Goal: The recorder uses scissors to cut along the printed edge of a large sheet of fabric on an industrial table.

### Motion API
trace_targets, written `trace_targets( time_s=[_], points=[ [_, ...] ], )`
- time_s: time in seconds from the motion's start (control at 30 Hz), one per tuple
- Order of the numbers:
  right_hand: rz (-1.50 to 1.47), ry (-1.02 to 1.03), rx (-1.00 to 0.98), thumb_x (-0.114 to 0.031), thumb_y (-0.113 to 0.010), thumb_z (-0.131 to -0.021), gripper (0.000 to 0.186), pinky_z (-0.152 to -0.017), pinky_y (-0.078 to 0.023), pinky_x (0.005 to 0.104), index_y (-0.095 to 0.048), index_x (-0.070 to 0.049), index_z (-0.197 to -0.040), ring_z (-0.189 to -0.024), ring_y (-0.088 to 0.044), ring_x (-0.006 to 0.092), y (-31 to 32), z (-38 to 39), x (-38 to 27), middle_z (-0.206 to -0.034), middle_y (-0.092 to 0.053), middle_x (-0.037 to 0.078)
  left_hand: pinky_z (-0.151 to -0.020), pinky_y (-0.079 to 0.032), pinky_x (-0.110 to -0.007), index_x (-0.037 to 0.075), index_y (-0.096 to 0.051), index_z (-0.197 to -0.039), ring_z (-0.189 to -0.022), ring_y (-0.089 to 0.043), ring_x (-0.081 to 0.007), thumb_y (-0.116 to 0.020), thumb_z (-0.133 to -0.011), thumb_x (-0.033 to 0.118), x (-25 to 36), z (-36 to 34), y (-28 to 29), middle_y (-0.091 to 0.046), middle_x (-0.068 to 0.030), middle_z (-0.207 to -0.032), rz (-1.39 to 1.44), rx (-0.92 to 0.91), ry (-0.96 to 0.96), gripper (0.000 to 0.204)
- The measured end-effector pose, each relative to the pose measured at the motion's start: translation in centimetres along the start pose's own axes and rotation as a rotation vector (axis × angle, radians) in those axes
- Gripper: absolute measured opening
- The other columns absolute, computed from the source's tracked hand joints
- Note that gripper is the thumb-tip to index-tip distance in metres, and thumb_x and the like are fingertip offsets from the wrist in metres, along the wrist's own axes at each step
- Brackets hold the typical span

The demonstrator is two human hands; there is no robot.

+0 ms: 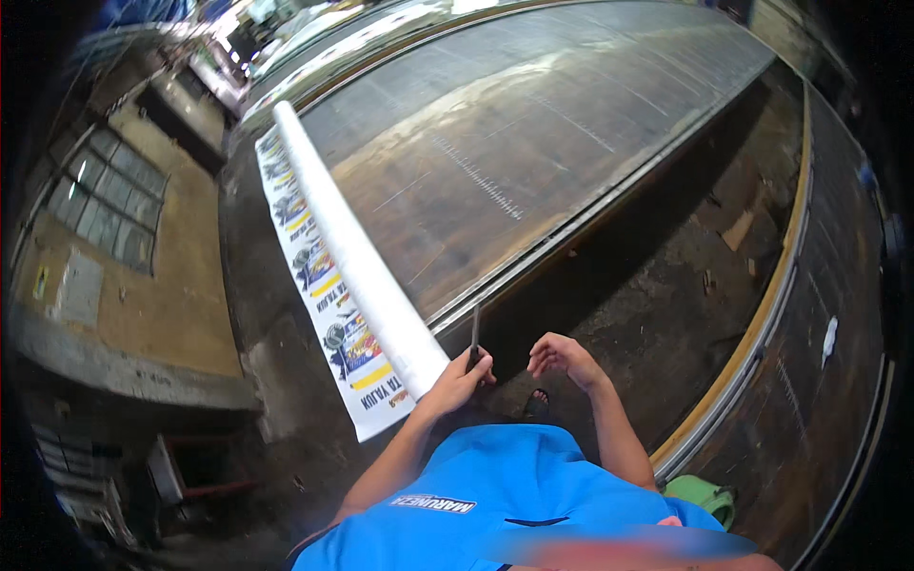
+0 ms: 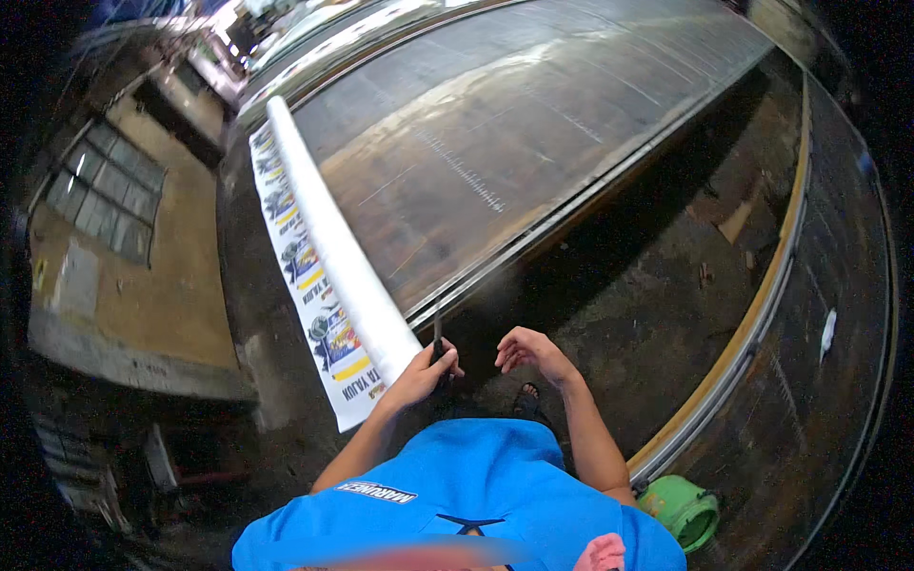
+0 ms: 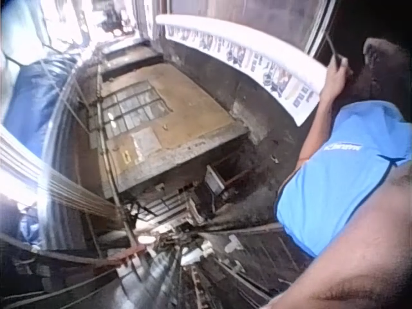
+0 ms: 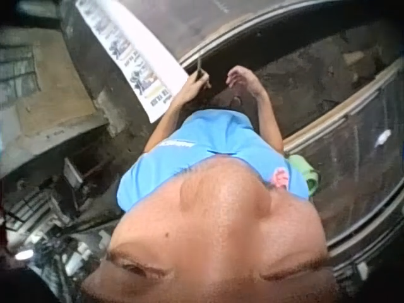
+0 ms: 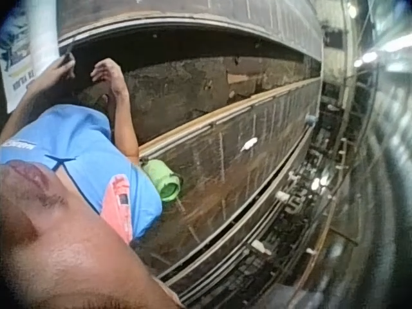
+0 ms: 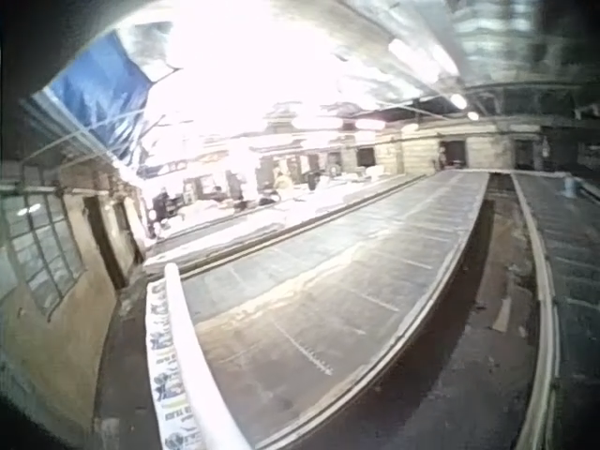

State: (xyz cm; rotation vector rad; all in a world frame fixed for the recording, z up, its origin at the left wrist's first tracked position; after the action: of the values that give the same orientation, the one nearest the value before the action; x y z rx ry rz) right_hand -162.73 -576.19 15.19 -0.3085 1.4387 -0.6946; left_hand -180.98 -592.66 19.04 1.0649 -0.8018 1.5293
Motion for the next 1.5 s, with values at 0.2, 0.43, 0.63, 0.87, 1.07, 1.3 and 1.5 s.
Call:
trace_targets(
  time_s=[0.2,0.43,0.63,0.87,1.07,1.3,1.5],
  points=[
    [0.239,0.179,0.158,-0.01,-0.059,-0.099,0.024,-0.076,-0.054,0.0305,-0.055,-0.005,-0.122,-0.084,-0.065,0.0135,-2.8,0.5,0.8,-0.099,-0.067,0.01,-0.106,-0.039,-0.032,0.004,-0.055,-0.129,-0.122,-0.052,-0.0169,-0.049,-0.106,0.031,1.4,-3.1,-5.1,-0.057,-0.0081,-0.129,0.165,0.104,-0.163,0.036],
    [0.594,0.323,0.491,-0.007,-0.07,-0.087,0.047,-0.078,-0.053,0.0305,-0.047,-0.004,-0.129,-0.09,-0.066,0.0137,-5.3,1.4,0.5,-0.096,-0.066,0.007,-0.097,-0.045,-0.029,0.007,-0.046,-0.138,-0.113,-0.055,-0.0143,-0.046,-0.107,0.033,2.3,-5.3,-7.7,-0.056,-0.0063,-0.124,0.249,-0.063,-0.174,0.041],
    [0.311,0.284,0.374,-0.003,-0.068,-0.087,0.046,-0.084,-0.053,0.0319,-0.047,-0.004,-0.128,-0.092,-0.067,0.0161,-4.7,-0.5,3.4,-0.098,-0.067,0.008,-0.103,-0.042,-0.031,0.005,-0.04,-0.144,-0.122,-0.053,-0.0198,-0.047,-0.107,0.035,3.1,-3.8,-3.8,-0.055,-0.0123,-0.129,0.189,-0.351,-0.088,0.048],
    [0.167,0.211,0.444,0.001,-0.064,-0.09,0.045,-0.086,-0.055,0.0359,-0.044,-0.005,-0.13,-0.091,-0.068,0.02,-8.2,-3.1,4.4,-0.096,-0.068,0.012,-0.115,-0.029,-0.041,0.002,-0.046,-0.137,-0.137,-0.042,-0.0323,-0.062,-0.095,0.017,-3.8,-0.5,13.7,-0.049,-0.0189,-0.14,-0.15,0.568,-0.245,0.048],
    [0.125,0.174,0.642,-0.007,-0.064,-0.094,0.041,-0.069,-0.055,0.0295,-0.047,-0.01,-0.131,-0.081,-0.068,0.0163,-9.1,-6.4,7.5,-0.092,-0.067,0.007,-0.108,-0.039,-0.04,0.001,-0.027,-0.148,-0.141,-0.035,-0.0293,-0.063,-0.095,0.017,-13.8,2.8,22.6,-0.035,-0.0176,-0.151,0.333,0.659,-0.088,0.066],
    [0.116,0.146,0.65,-0.005,-0.063,-0.094,0.043,-0.076,-0.056,0.0327,-0.044,-0.006,-0.133,-0.085,-0.067,0.0179,-10.1,-5.7,8.8,-0.094,-0.067,0.01,-0.097,-0.048,-0.042,0.008,-0.028,-0.15,-0.118,-0.056,-0.027,-0.062,-0.097,0.031,-19.4,1.4,22.6,-0.048,-0.015,-0.138,0.599,0.266,0.238,0.067],
    [0.108,0.156,0.843,-0.005,-0.063,-0.093,0.041,-0.077,-0.055,0.0323,-0.047,-0.007,-0.13,-0.083,-0.068,0.0178,-9.4,-2.3,9.7,-0.091,-0.067,0.008,-0.111,-0.038,-0.043,0.002,-0.014,-0.155,-0.136,-0.044,-0.0307,-0.051,-0.103,0.043,-17.3,-0.2,21.9,-0.037,-0.0213,-0.151,0.336,0.105,0.105,0.076]
  ],
)
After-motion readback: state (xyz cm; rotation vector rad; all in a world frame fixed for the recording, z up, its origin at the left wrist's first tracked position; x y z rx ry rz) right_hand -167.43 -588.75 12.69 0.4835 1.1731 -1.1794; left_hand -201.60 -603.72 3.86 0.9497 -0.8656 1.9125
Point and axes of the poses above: each hand's wrist, its own z-axis away from the middle knuckle, its own y-axis out of the back of the hand, x = y × z, the point moved 3 cm from there along -z, towards the middle knuckle
